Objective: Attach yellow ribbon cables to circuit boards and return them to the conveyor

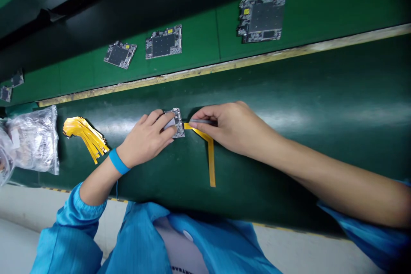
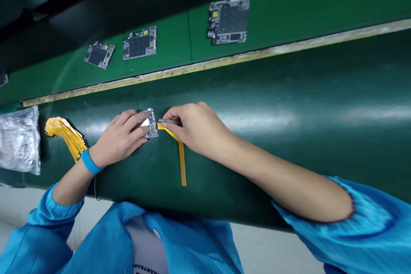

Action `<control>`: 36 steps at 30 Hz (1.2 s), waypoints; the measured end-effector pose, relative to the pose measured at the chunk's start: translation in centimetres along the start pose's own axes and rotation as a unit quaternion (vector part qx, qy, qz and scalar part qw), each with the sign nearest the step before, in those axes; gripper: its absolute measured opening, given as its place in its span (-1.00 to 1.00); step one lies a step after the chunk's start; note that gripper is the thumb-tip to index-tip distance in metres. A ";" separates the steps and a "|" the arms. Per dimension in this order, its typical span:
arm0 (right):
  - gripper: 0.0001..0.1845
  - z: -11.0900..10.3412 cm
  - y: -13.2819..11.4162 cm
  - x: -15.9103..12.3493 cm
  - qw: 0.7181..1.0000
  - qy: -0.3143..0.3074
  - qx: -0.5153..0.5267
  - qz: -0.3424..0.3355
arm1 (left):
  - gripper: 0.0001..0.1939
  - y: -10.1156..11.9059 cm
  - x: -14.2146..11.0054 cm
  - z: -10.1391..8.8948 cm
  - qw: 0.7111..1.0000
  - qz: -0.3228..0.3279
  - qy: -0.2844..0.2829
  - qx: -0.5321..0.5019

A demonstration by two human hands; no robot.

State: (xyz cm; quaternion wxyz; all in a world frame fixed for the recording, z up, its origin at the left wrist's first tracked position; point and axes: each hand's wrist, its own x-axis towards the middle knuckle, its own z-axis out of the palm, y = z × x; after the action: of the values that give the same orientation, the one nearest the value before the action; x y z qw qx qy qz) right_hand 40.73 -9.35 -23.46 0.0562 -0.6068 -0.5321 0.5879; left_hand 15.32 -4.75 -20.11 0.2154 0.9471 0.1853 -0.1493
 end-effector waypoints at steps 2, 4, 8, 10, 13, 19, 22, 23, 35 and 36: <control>-0.83 0.0 -0.2 0.1 1.000 -0.008 -0.008 0.008 | -0.77 0.0 -0.1 0.0 1.000 -0.002 -0.003 0.001; -0.83 0.0 -0.5 0.1 1.000 -0.015 -0.014 0.015 | -0.74 0.2 -0.3 -0.1 1.000 -0.005 -0.011 -0.001; -0.83 -0.1 -1.0 0.4 0.999 -0.020 -0.020 0.019 | -0.61 0.7 -1.2 0.0 1.000 -0.011 -0.021 0.005; -0.83 -0.1 -1.3 0.5 0.999 -0.017 -0.027 0.015 | -0.52 1.1 -1.6 0.1 0.999 -0.014 -0.026 0.015; -0.82 -0.2 -1.5 0.6 0.999 -0.015 -0.038 0.006 | -0.39 1.5 -2.0 0.3 0.998 -0.019 -0.045 0.033; -0.81 0.2 -1.2 0.8 0.998 -0.013 -0.061 -0.008 | -0.26 2.0 -1.9 0.2 0.995 -0.024 -0.078 0.050; -0.81 0.5 -0.6 0.7 0.997 -0.011 -0.073 -0.032 | -0.25 2.2 -1.8 0.1 0.994 -0.030 -0.087 0.055; -0.81 0.6 -0.4 0.6 0.996 -0.003 -0.077 -0.052 | -0.24 2.3 -1.7 0.1 0.994 -0.032 -0.088 0.057; -0.74 1.2 1.1 0.4 0.974 0.053 -0.075 -0.206 | -0.23 2.7 -1.4 0.0 0.994 -0.041 -0.090 0.041; -0.77 1.3 1.2 0.5 0.973 0.052 -0.083 -0.211 | -0.23 2.8 -1.3 0.0 0.994 -0.042 -0.092 0.042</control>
State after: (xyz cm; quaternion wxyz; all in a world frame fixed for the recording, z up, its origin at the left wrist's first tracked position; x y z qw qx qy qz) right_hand 40.27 -10.20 -25.02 0.1561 -0.5134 -0.6912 0.4840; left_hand 15.30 -7.43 -18.61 0.1852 0.9289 0.1976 -0.2525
